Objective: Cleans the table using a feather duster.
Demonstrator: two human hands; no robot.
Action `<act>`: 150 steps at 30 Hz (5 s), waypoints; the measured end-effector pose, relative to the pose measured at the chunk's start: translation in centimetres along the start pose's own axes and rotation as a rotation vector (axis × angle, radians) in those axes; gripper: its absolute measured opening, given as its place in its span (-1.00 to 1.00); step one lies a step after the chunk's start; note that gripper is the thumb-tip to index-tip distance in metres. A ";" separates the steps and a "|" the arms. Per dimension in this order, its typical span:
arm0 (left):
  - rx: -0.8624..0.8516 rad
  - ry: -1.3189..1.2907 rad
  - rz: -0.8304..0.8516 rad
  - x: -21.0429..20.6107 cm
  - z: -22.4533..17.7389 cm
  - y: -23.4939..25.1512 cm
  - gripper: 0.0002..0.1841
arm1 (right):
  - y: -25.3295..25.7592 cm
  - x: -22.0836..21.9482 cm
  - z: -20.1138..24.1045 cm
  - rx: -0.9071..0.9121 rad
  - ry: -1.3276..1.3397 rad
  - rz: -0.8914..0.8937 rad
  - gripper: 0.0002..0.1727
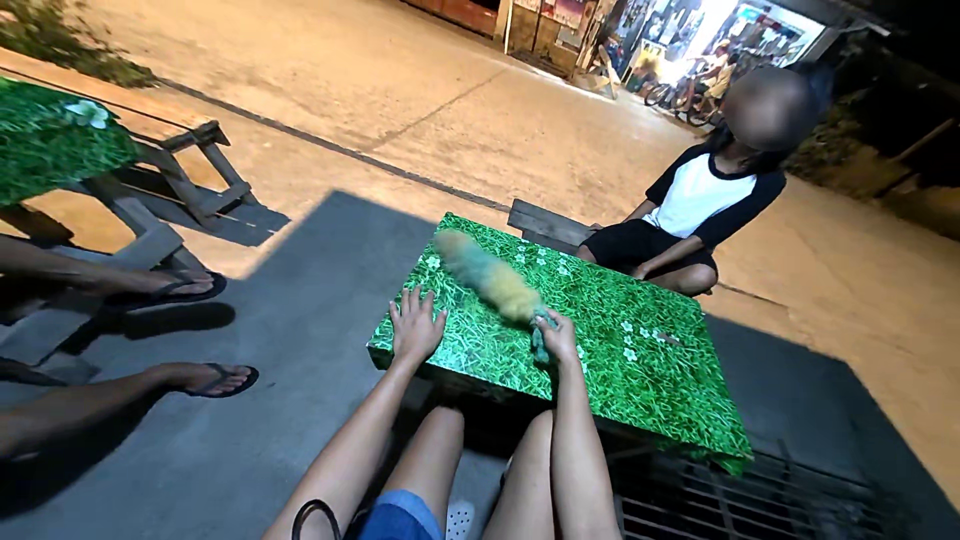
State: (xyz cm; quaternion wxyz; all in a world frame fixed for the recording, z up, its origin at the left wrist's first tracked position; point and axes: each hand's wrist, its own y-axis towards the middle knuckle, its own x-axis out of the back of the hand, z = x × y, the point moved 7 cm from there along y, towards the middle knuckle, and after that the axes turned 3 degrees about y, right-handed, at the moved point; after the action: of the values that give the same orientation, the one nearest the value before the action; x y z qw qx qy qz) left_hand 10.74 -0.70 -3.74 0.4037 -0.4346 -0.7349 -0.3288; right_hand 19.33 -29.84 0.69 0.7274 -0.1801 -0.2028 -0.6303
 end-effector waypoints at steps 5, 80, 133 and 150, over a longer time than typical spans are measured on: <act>0.000 -0.001 -0.013 -0.3 0.0 0.1 -0.39 | 0.0 0.5 -0.1 0.000 -0.025 -0.053 -0.53; 0.060 -0.310 -0.466 2.5 1.9 -1.8 -0.23 | -0.9 -5.1 3.3 0.069 -0.178 0.044 -0.53; -0.023 -0.236 -0.460 2.2 1.2 -1.9 -0.32 | -4.2 -1.1 0.2 0.223 -0.061 0.332 -0.56; -0.029 -0.278 -0.476 2.3 1.9 -2.0 -0.30 | -31.8 18.3 -18.8 -0.314 -0.140 -1.026 -0.51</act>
State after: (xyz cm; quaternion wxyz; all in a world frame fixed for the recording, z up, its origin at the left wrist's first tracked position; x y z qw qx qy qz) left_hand 7.70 0.95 -2.82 0.2040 -0.2962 -0.8600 -0.3620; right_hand -8.66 -59.50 -5.63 0.2754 -0.2061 -0.2162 -0.9137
